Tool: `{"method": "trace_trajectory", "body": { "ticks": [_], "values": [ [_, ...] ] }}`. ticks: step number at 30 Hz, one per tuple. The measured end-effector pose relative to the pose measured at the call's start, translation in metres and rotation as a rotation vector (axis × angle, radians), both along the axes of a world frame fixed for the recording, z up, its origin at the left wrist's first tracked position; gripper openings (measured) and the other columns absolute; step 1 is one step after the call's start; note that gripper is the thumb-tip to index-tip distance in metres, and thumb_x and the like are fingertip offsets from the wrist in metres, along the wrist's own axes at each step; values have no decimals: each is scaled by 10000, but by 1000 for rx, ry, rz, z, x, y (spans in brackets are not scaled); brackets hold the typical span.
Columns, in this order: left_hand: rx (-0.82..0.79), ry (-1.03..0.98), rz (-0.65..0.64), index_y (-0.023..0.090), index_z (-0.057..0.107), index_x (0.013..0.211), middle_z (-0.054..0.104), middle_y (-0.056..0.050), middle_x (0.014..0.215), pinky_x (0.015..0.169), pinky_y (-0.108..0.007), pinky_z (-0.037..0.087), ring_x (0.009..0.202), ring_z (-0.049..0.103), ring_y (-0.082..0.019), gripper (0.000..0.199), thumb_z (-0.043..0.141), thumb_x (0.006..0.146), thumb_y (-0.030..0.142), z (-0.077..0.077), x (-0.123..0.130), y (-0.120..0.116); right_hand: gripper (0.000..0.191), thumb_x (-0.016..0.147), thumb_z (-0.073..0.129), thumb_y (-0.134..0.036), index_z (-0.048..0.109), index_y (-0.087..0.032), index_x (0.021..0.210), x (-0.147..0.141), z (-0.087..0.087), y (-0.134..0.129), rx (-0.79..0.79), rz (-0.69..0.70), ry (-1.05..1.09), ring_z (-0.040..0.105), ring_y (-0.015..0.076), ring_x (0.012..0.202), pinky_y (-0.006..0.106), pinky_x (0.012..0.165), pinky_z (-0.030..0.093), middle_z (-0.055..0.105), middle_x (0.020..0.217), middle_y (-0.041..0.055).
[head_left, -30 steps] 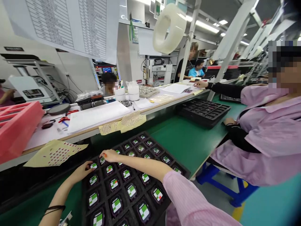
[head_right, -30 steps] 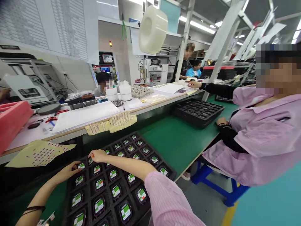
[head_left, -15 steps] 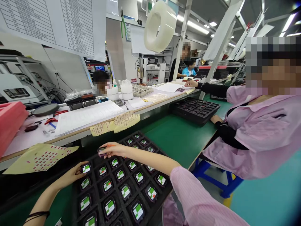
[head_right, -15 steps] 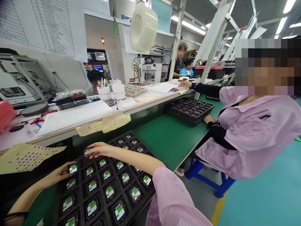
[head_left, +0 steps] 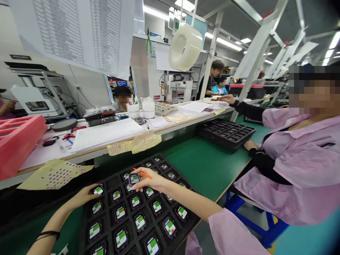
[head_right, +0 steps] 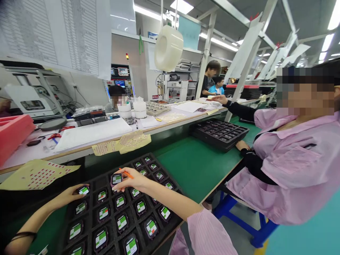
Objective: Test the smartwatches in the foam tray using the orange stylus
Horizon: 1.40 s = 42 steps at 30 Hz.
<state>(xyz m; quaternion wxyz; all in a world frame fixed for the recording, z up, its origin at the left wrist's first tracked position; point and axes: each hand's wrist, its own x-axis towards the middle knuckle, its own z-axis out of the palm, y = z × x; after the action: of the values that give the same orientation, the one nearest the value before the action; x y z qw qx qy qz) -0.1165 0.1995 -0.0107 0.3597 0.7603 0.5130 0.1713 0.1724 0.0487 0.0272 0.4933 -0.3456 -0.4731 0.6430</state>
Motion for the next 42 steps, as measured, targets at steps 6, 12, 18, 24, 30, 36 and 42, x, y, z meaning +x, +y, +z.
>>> {"method": "trace_trajectory", "body": {
  "ticks": [6,12,18,24,30,36,42],
  "values": [
    [-97,-199,16,109,722,899,687,-58,777,601,-280,424,594,494,-151,567,728,532,541,4,6,-22,580,495,869,-204,563,-209,987,-8,-14,-16,8,-91,-1,641,127,556,209,465,457,644,734,-32],
    [-88,-402,202,114,685,1014,675,-104,1003,725,-253,463,900,574,-204,449,721,676,407,-9,-2,-38,509,588,831,-192,575,-222,1027,-5,-21,-6,79,-78,-108,639,126,589,225,492,468,649,766,-20],
    [-192,-631,214,139,599,1163,628,-132,1120,708,-292,546,1006,614,-234,424,633,818,384,2,4,-71,507,583,838,-235,589,-222,1025,-1,-20,24,141,-93,-219,630,125,610,255,529,492,642,889,7],
    [-358,-786,216,119,603,1114,669,-123,962,606,-228,535,837,700,-196,329,586,882,352,19,38,-89,538,557,841,-239,582,-222,1028,3,-24,53,168,-135,-174,621,135,586,246,471,441,612,821,-12],
    [-377,-859,172,141,630,1090,680,-112,981,501,-152,422,800,698,-160,301,611,871,346,42,69,-95,516,599,812,-219,585,-230,1062,18,-5,54,197,-107,-143,632,140,639,243,493,445,638,885,8],
    [-361,-897,143,155,625,1073,674,-70,877,477,-155,397,752,692,-158,324,658,826,362,42,87,-97,427,694,760,-293,587,-235,1080,26,8,42,194,-74,-129,658,145,662,246,511,475,623,941,25],
    [-402,-886,161,140,629,1093,664,-65,833,457,-166,387,697,687,-158,339,644,835,358,37,93,-95,357,745,717,-339,603,-241,1068,25,3,39,137,-52,-124,681,149,683,256,544,505,631,1014,44]
  ]
}}
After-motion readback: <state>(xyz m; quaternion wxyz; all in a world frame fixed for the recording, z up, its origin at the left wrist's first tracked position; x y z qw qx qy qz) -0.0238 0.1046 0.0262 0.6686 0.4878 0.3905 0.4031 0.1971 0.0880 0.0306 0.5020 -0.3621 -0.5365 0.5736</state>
